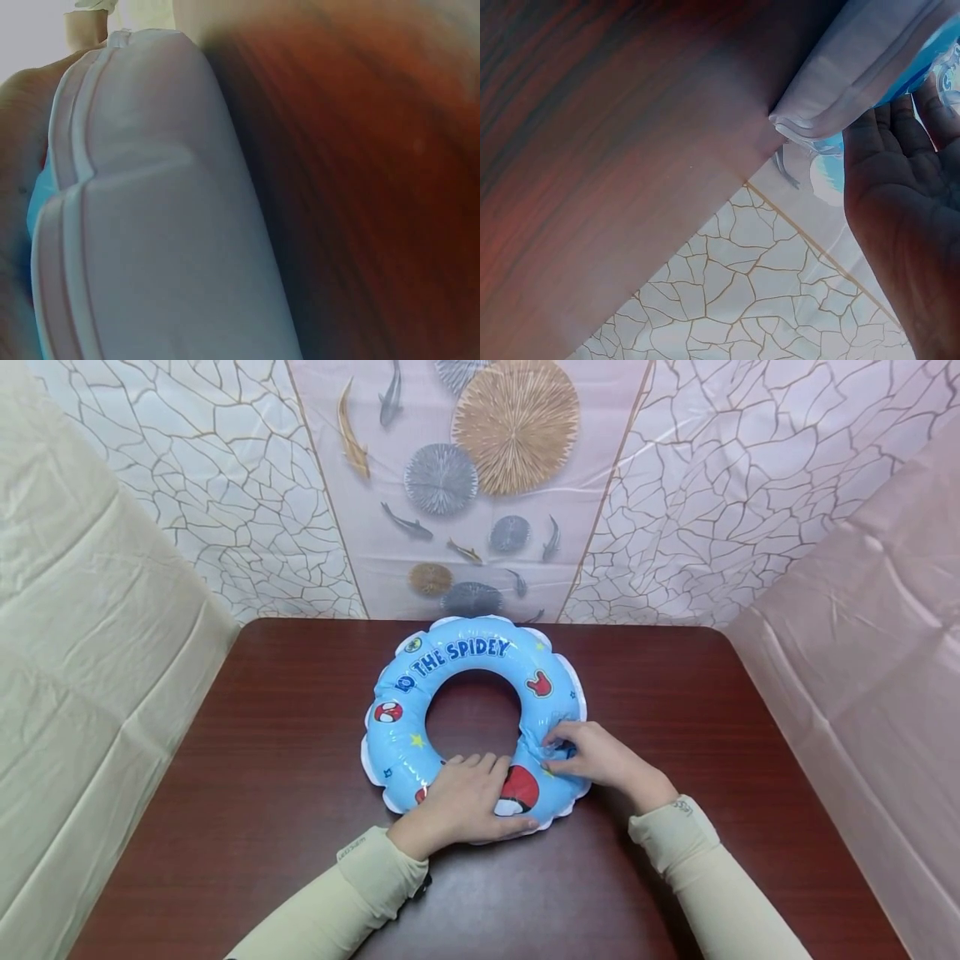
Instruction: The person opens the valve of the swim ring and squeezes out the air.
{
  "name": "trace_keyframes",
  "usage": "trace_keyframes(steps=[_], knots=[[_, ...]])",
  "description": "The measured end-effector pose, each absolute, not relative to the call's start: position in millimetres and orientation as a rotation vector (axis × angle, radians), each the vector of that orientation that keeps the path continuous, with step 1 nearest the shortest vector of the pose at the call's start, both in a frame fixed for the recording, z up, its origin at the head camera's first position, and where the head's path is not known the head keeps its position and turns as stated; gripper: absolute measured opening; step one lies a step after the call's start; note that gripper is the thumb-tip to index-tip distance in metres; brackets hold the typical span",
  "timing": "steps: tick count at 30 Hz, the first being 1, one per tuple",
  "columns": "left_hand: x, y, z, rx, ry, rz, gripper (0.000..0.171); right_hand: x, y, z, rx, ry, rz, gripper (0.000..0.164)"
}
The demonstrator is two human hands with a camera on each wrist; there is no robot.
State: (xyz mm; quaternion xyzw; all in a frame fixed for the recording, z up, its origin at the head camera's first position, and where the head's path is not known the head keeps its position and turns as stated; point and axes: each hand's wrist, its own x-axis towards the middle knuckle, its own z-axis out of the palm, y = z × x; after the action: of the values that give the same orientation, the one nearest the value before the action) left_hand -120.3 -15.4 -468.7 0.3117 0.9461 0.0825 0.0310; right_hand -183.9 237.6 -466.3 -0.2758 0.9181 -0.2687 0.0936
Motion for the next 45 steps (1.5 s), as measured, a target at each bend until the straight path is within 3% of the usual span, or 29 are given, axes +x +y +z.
trace_keyframes(steps=[29, 45], knots=[[-122.1, -13.8, -471.4, 0.943, 2.911, 0.231, 0.089, -185.5, 234.3, -470.5, -0.822, 2.713, -0.791, 0.029], [-126.4, -11.5, -472.8, 0.899, 2.908, 0.251, 0.074, -186.9, 233.0, -471.0, -0.837, 2.716, -0.796, 0.027]])
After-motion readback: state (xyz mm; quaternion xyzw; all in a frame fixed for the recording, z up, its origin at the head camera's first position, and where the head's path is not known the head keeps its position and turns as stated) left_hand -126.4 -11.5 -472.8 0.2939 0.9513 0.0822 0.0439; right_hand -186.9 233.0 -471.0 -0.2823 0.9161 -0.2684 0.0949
